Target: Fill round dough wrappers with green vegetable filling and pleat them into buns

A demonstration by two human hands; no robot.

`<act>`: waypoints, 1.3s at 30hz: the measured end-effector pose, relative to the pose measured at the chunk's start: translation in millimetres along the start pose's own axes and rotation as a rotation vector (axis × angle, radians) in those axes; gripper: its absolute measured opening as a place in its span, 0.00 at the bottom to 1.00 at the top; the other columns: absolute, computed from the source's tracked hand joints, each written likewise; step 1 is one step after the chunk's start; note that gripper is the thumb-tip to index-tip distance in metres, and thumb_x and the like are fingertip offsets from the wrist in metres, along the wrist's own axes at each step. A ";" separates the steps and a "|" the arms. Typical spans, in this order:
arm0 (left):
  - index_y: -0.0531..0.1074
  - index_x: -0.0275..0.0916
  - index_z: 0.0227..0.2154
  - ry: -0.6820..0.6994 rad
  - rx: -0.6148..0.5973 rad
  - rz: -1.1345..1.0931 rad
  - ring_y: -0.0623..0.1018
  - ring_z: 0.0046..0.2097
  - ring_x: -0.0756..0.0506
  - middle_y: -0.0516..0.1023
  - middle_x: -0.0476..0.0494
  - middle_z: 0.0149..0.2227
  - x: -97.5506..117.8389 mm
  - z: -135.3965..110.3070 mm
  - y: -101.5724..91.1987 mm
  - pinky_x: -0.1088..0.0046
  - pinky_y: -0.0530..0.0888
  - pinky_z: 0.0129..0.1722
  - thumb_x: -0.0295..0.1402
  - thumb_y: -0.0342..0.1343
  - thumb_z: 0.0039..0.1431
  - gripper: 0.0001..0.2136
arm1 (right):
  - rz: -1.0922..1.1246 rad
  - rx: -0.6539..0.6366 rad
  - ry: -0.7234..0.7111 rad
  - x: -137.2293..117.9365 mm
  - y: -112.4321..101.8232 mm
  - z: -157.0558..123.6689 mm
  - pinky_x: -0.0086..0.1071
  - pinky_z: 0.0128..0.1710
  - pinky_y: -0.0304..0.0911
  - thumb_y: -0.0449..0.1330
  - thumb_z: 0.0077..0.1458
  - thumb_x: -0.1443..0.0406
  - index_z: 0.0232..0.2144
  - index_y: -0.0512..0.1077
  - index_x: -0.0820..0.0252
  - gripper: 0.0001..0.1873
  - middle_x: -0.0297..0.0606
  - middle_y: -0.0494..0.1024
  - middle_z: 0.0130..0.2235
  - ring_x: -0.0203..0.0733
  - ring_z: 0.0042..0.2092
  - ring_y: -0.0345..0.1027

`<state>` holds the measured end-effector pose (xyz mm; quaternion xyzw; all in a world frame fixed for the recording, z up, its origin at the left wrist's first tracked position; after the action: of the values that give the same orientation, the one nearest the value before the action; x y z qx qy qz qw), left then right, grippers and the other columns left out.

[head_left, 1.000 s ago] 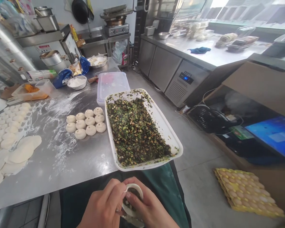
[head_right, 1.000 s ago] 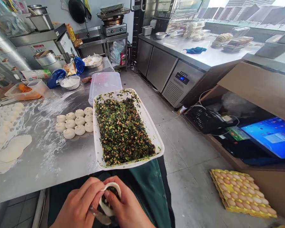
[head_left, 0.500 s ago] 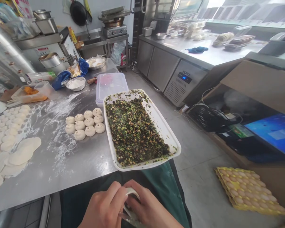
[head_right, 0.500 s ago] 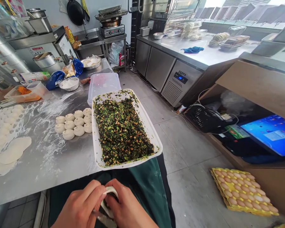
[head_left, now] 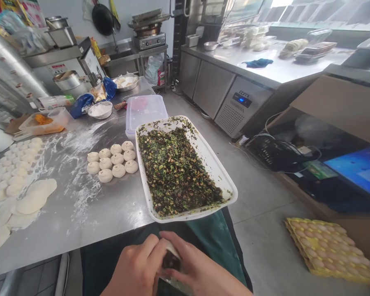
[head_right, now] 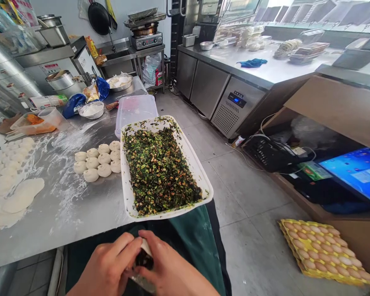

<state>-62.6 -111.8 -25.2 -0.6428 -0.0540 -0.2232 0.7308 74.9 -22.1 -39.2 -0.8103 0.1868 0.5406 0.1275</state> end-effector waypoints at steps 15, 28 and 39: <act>0.63 0.33 0.63 -0.018 0.004 -0.008 0.77 0.29 0.48 0.77 0.41 0.41 -1.5 2.0 -3.9 0.72 0.75 0.27 0.21 0.46 0.63 0.25 | 0.404 0.091 -0.091 7.4 17.7 6.1 0.37 0.42 0.67 0.58 0.67 0.48 0.45 0.71 0.53 0.17 0.36 0.72 0.40 0.45 0.41 0.66; 0.69 0.39 0.45 0.009 0.047 0.011 0.73 0.24 0.47 0.72 0.46 0.32 4.9 2.7 -5.2 0.71 0.69 0.22 0.24 0.43 0.67 0.11 | 0.123 0.082 -0.050 2.7 12.7 -1.2 0.40 0.47 0.67 0.54 0.69 0.60 0.42 0.72 0.55 0.09 0.38 0.78 0.40 0.47 0.43 0.70; 0.70 0.38 0.48 -0.045 0.043 -0.006 0.78 0.30 0.47 0.76 0.44 0.36 0.6 0.0 -7.2 0.73 0.74 0.27 0.22 0.45 0.65 0.13 | 0.284 -0.013 -0.040 -5.4 6.6 -5.7 0.41 0.50 0.68 0.51 0.71 0.50 0.54 0.70 0.56 0.21 0.41 0.76 0.47 0.50 0.47 0.70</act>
<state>-64.9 -112.5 -18.3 -0.6314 -0.0769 -0.2096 0.7426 74.9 -29.5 -32.1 -0.7654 0.2936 0.5706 0.0483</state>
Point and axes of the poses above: each hand's wrist, its own z-axis towards the middle knuckle, its own y-axis out of the palm, x = y × z, the point moved 4 cm from there along z, towards the middle knuckle
